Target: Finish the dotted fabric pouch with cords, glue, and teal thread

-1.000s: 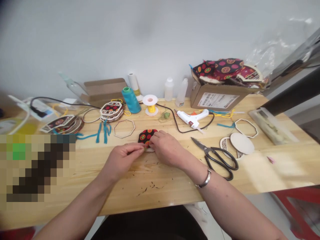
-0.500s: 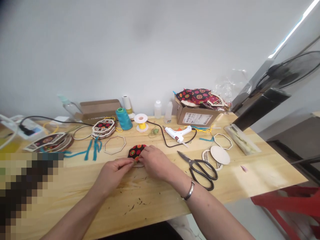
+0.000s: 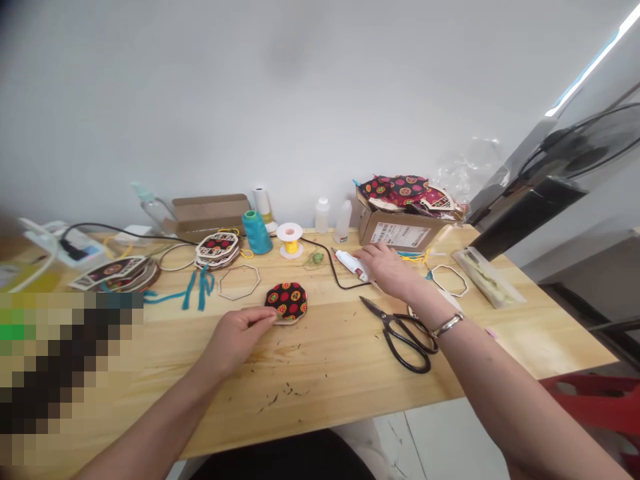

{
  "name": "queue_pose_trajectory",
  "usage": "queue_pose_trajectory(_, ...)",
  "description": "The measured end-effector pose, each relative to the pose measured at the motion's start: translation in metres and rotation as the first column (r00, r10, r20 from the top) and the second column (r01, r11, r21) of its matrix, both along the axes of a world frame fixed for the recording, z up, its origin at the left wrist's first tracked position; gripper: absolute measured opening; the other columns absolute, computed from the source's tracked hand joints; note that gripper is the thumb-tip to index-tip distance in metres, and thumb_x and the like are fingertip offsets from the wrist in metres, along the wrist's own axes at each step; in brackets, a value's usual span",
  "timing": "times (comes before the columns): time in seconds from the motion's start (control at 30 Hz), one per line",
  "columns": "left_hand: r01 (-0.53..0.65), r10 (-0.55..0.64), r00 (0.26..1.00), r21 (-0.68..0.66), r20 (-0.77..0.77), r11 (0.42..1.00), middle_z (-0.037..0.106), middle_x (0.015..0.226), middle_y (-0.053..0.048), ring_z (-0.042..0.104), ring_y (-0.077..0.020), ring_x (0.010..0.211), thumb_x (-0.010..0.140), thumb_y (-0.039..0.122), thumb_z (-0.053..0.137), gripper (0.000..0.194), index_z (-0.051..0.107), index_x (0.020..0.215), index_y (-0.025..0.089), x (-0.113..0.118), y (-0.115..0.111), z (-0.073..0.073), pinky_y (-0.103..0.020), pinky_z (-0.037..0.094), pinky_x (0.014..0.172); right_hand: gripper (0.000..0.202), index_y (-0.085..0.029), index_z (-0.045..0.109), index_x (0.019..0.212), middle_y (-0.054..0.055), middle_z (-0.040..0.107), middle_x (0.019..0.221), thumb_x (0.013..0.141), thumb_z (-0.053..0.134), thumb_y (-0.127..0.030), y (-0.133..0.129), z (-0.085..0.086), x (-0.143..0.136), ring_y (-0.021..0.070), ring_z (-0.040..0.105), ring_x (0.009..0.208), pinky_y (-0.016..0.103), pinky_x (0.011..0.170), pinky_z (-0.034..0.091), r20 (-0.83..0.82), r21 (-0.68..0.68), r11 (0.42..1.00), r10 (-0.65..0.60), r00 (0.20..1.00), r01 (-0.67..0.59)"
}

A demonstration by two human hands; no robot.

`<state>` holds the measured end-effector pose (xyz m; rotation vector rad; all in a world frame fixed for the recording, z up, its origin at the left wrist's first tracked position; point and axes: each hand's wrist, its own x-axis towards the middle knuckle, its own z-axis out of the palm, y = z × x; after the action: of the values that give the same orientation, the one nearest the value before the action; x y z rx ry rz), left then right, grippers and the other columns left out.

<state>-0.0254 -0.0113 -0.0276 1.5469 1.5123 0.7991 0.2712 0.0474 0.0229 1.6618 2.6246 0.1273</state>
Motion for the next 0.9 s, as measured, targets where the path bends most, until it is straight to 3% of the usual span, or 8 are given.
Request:
queue_pose_trajectory(0.13, 0.008, -0.008, 1.000, 0.001, 0.003, 1.000, 0.074, 0.089, -0.001, 0.065, -0.0222, 0.091, 0.072, 0.031, 0.058, 0.020, 0.074, 0.079, 0.021, 0.001, -0.002, 0.002, -0.033, 0.047, 0.086, 0.038, -0.011, 0.054, 0.118, 0.016, 0.058, 0.108, 0.084, 0.037, -0.008, 0.009, -0.005, -0.003, 0.0252, 0.047, 0.103, 0.039, 0.091, 0.037, -0.008, -0.067, 0.996, 0.058, 0.998, -0.058)
queue_pose_trajectory(0.37, -0.014, 0.014, 1.000, -0.002, 0.026, 1.000, 0.074, 0.088, -0.001, 0.066, -0.0222, 0.090, 0.071, 0.029, 0.058, 0.019, 0.074, 0.079, 0.020, 0.003, -0.003, 0.006, -0.034, 0.047, 0.087, 0.028, -0.009, 0.059, 0.100, 0.014, 0.057, 0.093, 0.082, 0.039, -0.005, 0.015, -0.016, 0.008, 0.0236, 0.049, 0.093, 0.036, 0.084, 0.041, -0.026, -0.001, 0.985, 0.172, 0.985, -0.172)
queue_pose_trajectory(0.5, -0.021, 0.022, 0.999, -0.012, 0.035, 1.000, 0.074, 0.088, -0.002, 0.066, -0.0222, 0.090, 0.071, 0.028, 0.059, 0.018, 0.074, 0.080, 0.020, 0.003, -0.003, 0.005, -0.035, 0.048, 0.086, 0.025, -0.011, 0.057, 0.103, 0.015, 0.056, 0.101, 0.082, 0.042, -0.012, 0.004, -0.014, 0.018, 0.0261, 0.048, 0.099, 0.041, 0.087, 0.041, -0.090, 0.109, 0.973, 0.216, 0.972, -0.205)
queue_pose_trajectory(0.67, -0.022, 0.022, 1.000, -0.020, 0.020, 1.000, 0.074, 0.088, -0.002, 0.066, -0.0218, 0.089, 0.072, 0.027, 0.059, 0.018, 0.074, 0.080, 0.021, 0.003, -0.004, 0.006, -0.034, 0.048, 0.086, 0.024, -0.014, 0.050, 0.104, 0.016, 0.054, 0.104, 0.081, 0.046, -0.019, -0.027, -0.002, 0.021, 0.0281, 0.048, 0.099, 0.044, 0.083, 0.044, -0.267, 0.247, 0.958, 0.211, 0.940, -0.145)
queue_pose_trajectory(0.77, -0.025, 0.025, 1.000, -0.018, 0.011, 1.000, 0.074, 0.088, -0.001, 0.066, -0.0214, 0.088, 0.072, 0.027, 0.059, 0.018, 0.074, 0.080, 0.021, 0.004, -0.004, 0.007, -0.034, 0.048, 0.085, 0.034, -0.018, 0.044, 0.111, 0.015, 0.051, 0.109, 0.078, 0.051, -0.022, -0.047, 0.000, 0.018, 0.0270, 0.049, 0.101, 0.038, 0.073, 0.049, -0.437, 0.177, 0.981, 0.156, 0.886, -0.085)
queue_pose_trajectory(0.9, -0.026, 0.026, 1.000, -0.009, 0.009, 1.000, 0.074, 0.086, 0.000, 0.066, -0.0214, 0.088, 0.072, 0.027, 0.060, 0.017, 0.074, 0.079, 0.021, 0.004, -0.004, 0.007, -0.033, 0.049, 0.084, 0.039, -0.019, 0.042, 0.114, 0.011, 0.055, 0.102, 0.078, 0.053, -0.029, -0.063, -0.007, 0.012, 0.0204, 0.056, 0.081, 0.029, 0.055, 0.049, -0.595, 0.028, 1.000, 0.018, 0.803, -0.001)
